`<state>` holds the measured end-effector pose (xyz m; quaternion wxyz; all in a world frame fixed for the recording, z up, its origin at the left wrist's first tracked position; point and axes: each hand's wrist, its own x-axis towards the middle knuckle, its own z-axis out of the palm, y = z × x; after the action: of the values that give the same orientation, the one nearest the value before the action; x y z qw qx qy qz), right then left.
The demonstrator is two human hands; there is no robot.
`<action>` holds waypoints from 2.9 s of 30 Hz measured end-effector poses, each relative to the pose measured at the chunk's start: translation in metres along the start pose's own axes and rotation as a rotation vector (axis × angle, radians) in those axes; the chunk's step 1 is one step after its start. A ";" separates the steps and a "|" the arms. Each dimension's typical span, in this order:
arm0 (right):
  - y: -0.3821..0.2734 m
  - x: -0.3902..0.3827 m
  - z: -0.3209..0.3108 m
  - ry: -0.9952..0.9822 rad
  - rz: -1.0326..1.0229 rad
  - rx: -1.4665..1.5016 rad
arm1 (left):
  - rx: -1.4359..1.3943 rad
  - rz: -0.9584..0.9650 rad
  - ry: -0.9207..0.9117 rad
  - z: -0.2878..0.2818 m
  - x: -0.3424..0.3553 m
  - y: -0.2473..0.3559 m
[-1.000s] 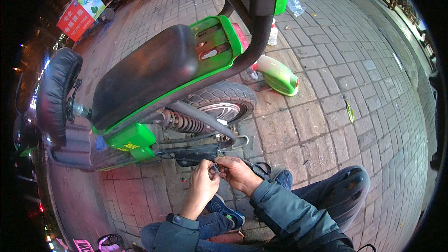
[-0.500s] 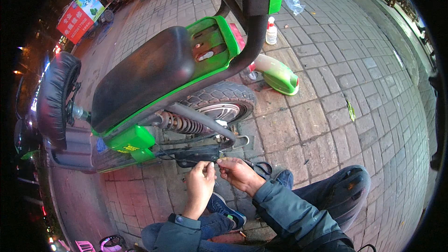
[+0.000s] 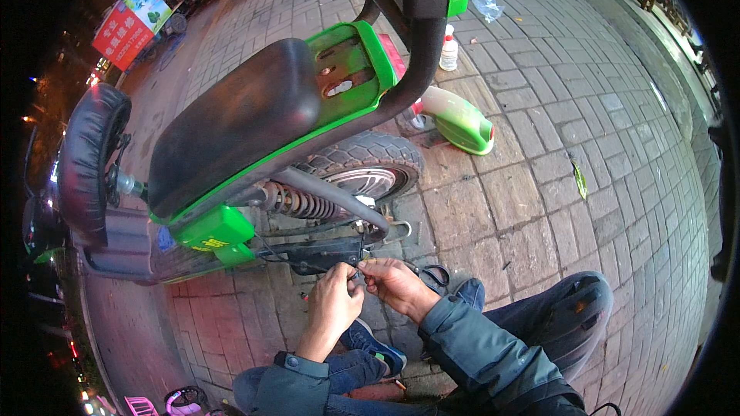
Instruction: The person sits on the sidewalk and repairs the electrical wiring of a green electric scooter. They use scissors to cut electrical tape and then wrap the wires with new tape to secure the connection.
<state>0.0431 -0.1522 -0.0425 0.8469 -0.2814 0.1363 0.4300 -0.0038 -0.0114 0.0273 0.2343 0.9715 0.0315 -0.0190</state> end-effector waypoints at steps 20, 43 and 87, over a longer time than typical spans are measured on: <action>0.004 0.006 -0.007 0.043 -0.009 -0.017 | 0.043 -0.050 0.061 -0.002 -0.001 0.010; 0.014 -0.031 -0.009 0.184 -0.232 -0.095 | -0.365 -0.082 -0.328 -0.037 0.003 -0.030; 0.030 -0.036 0.040 0.195 -0.602 -0.515 | -0.712 -0.105 -0.092 -0.033 0.002 -0.021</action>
<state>-0.0028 -0.1375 -0.0045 0.8198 -0.5513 0.0154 0.1541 -0.0025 0.0226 0.0471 0.5578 0.8242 0.0753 -0.0627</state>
